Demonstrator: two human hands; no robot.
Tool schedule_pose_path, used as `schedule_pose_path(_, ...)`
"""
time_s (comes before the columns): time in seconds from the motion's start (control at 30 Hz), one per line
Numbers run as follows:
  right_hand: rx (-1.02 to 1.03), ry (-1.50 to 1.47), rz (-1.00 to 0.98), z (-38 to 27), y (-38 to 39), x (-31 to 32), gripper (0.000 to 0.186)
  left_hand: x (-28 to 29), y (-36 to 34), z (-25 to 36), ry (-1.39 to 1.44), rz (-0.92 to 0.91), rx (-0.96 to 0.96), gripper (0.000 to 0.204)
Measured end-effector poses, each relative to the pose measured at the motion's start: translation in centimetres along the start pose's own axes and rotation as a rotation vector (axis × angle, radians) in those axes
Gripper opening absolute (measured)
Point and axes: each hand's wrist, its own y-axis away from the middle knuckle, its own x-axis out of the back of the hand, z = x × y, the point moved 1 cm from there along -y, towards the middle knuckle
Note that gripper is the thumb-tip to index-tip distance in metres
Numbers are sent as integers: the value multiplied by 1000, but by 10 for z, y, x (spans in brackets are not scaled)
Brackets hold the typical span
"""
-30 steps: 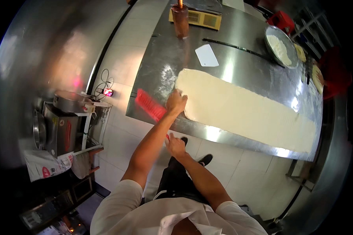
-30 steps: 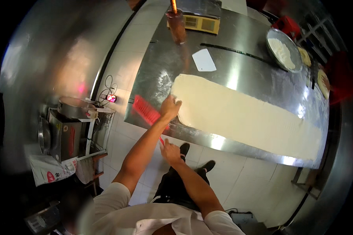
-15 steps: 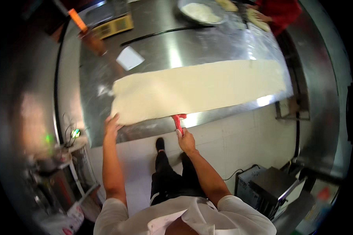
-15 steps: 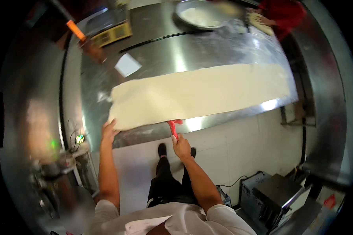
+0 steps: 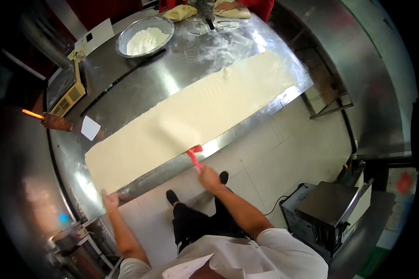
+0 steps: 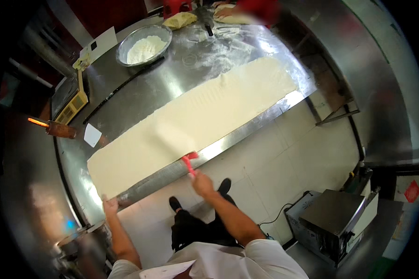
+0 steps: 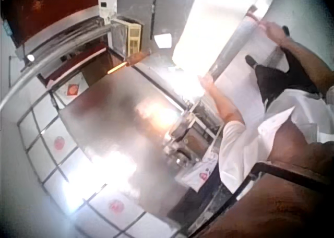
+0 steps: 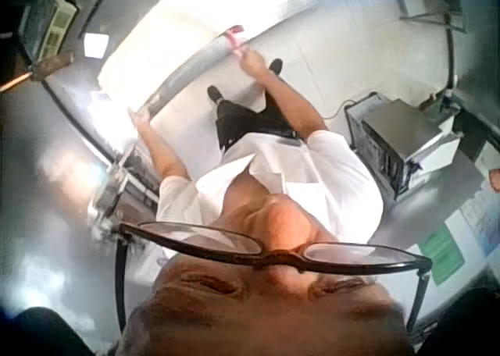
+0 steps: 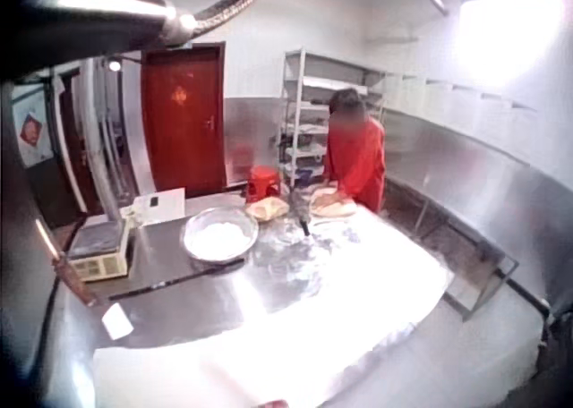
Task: The person brushes a large sheet of dough with a red brush, then uses a wooden rolling pin to flatten and smooth it. They fold the dough in half and continue to roll it out. Finally, they use a multi-blade dough cutter to slice the sheet into strips.
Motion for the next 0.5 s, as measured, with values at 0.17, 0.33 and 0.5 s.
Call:
schedule_pose_path(0.17, 132, 67, -165, 35, -24, 35, 44, -139, 31, -161, 103, -169, 251, 59)
schedule_pose_path(0.33, 175, 117, -75, 59, -16, 78, 40, -257, 57, -296, 311, -123, 122, 49)
schedule_pose_path(0.5, 165, 130, -87, 52, -32, 62, 43, -334, 84, -332, 183, -77, 42, 42)
